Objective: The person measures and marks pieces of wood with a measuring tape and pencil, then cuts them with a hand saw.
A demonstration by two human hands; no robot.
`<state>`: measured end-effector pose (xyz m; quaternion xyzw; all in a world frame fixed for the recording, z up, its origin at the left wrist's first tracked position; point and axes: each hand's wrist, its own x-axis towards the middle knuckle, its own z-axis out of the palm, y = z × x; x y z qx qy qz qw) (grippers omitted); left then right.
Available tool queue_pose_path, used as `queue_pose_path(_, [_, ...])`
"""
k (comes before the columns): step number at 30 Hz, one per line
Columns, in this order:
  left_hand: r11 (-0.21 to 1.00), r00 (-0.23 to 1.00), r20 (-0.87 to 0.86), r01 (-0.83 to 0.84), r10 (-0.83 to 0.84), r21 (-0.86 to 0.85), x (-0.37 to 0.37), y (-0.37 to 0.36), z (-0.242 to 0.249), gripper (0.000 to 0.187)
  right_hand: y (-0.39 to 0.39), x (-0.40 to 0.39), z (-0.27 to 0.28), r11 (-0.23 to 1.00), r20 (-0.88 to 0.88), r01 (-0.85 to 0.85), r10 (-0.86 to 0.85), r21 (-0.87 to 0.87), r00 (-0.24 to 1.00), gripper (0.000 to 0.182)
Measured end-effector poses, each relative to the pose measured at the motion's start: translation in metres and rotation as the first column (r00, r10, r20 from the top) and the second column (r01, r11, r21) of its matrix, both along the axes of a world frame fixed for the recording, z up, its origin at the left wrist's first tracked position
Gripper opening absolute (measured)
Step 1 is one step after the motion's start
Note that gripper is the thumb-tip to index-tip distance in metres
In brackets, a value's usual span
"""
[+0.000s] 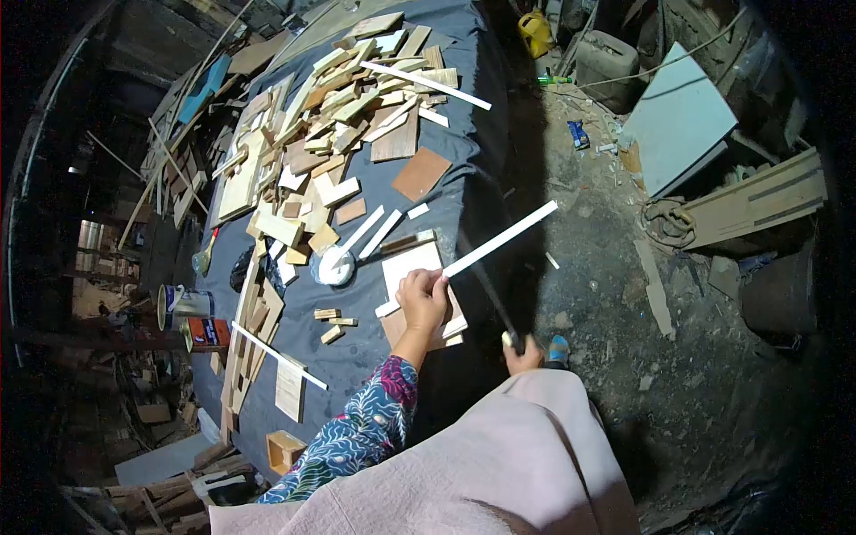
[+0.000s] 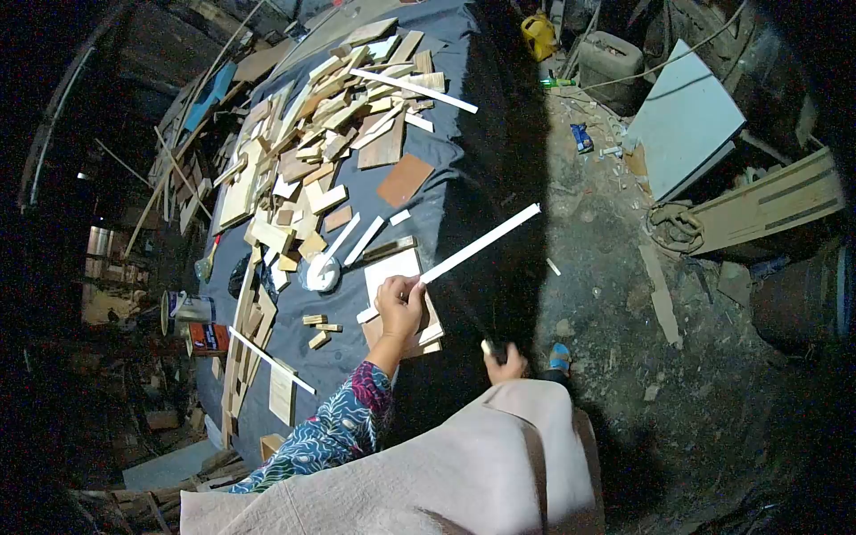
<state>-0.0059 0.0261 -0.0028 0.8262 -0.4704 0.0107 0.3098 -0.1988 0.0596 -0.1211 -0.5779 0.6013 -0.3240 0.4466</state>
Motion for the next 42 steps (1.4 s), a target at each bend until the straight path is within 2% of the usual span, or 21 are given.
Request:
queue_pose_path(1, [1.0,1.0,0.015,0.002,-0.002,0.009,0.0,0.0,0.001,0.007,-0.024,0.005,0.023,0.999,0.079,0.033,-0.034,0.016,0.996,0.035])
queue_pose_path(2, [1.0,1.0,0.03,0.003,-0.003,0.002,0.0,0.0,0.001,0.008,-0.045,0.02,0.016,0.99,0.257,0.142,-0.143,0.021,0.956,0.038])
queue_pose_path(3, [1.0,0.999,0.031,0.007,-0.007,0.003,0.0,-0.001,0.001,0.008,-0.075,0.029,0.043,0.979,0.337,0.199,-0.203,0.046,0.919,0.041])
queue_pose_path(4, [1.0,0.999,0.032,0.013,-0.012,-0.004,0.001,-0.001,-0.001,0.008,-0.106,0.037,0.062,0.971,0.36,0.239,-0.224,0.004,0.906,0.043])
queue_pose_path(5, [1.0,0.999,0.033,0.018,-0.018,-0.008,0.001,-0.001,-0.001,0.008,-0.134,0.049,0.062,0.929,0.426,0.352,-0.274,-0.114,0.862,0.041])
queue_pose_path(6, [1.0,0.999,0.034,0.025,-0.025,-0.002,0.001,0.0,-0.001,0.008,-0.159,0.052,0.071,0.948,0.417,0.271,-0.316,0.165,0.853,0.036])
queue_pose_path(7, [1.0,0.999,0.034,0.024,-0.024,-0.001,0.001,0.0,-0.001,0.008,-0.179,0.051,0.08,0.887,0.397,0.168,-0.353,0.43,0.847,0.034])
queue_pose_path(9, [1.0,0.999,0.035,0.024,-0.024,-0.002,0.001,0.0,-0.001,0.008,-0.201,0.059,0.086,0.863,0.536,0.152,-0.428,0.482,0.728,0.04])
queue_pose_path(10, [1.0,0.999,0.029,0.015,-0.016,0.007,0.0,0.0,-0.002,0.008,-0.208,0.06,0.084,0.825,0.543,0.115,-0.462,0.554,0.701,0.037])
queue_pose_path(11, [1.0,1.0,0.023,0.005,-0.005,0.018,0.0,0.0,-0.002,0.009,-0.21,0.061,0.081,0.825,0.544,0.115,-0.462,0.553,0.7,0.037])
queue_pose_path(13, [1.0,1.0,0.01,0.007,-0.007,0.021,0.001,0.0,-0.001,0.009,-0.211,0.062,0.074,0.79,0.611,0.04,-0.504,0.612,0.611,0.033])
queue_pose_path(19, [1.0,1.0,0.006,0.02,-0.02,0.019,0.001,-0.001,-0.001,0.009,-0.197,0.068,0.039,0.756,0.567,0.027,-0.514,0.655,0.644,0.026])
queue_pose_path(22, [1.0,1.0,0.009,0.024,-0.024,0.014,0.001,0.0,-0.002,0.01,-0.188,0.075,0.025,0.675,0.572,-0.041,-0.591,0.737,0.569,0.025])
queue_pose_path(25, [0.999,0.998,0.052,0.034,-0.034,0.006,0.0,0.0,0.0,0.009,-0.175,0.085,0.0,0.648,0.617,-0.117,-0.633,0.753,0.468,0.022])
queue_pose_path(27, [0.999,0.995,0.092,0.042,-0.042,0.005,0.001,-0.002,0.0,0.01,-0.166,0.096,-0.017,0.617,0.603,-0.143,-0.651,0.774,0.461,0.021])
queue_pose_path(29, [0.999,0.996,0.081,0.049,-0.048,0.001,0.001,-0.001,-0.001,0.01,-0.152,0.105,-0.034,0.638,0.635,-0.174,-0.621,0.75,0.459,0.02])
queue_pose_path(32, [0.999,0.996,0.076,0.04,-0.041,0.012,-0.001,-0.002,0.002,0.01,-0.141,0.113,-0.041,0.596,0.581,-0.139,-0.66,0.791,0.476,0.022])
queue_pose_path(33, [0.999,0.996,0.076,0.035,-0.036,0.012,-0.001,-0.001,0.002,0.01,-0.14,0.11,-0.036,0.58,0.563,-0.126,-0.68,0.805,0.47,0.022])
queue_pose_path(36, [1.0,0.998,0.065,0.022,-0.023,0.017,-0.001,0.0,0.002,0.01,-0.157,0.089,-0.029,0.655,0.624,-0.071,-0.673,0.752,0.396,0.027])
queue_pose_path(41, [1.0,1.0,0.028,0.001,-0.001,0.017,-0.003,0.0,0.005,0.011,-0.204,0.049,0.061,0.784,0.731,-0.01,-0.574,0.621,0.369,0.028])
queue_pose_path(42, [1.0,0.999,0.034,-0.006,0.005,0.03,-0.003,0.0,0.004,0.011,-0.207,0.046,0.084,0.802,0.735,0.0,-0.547,0.597,0.401,0.026])
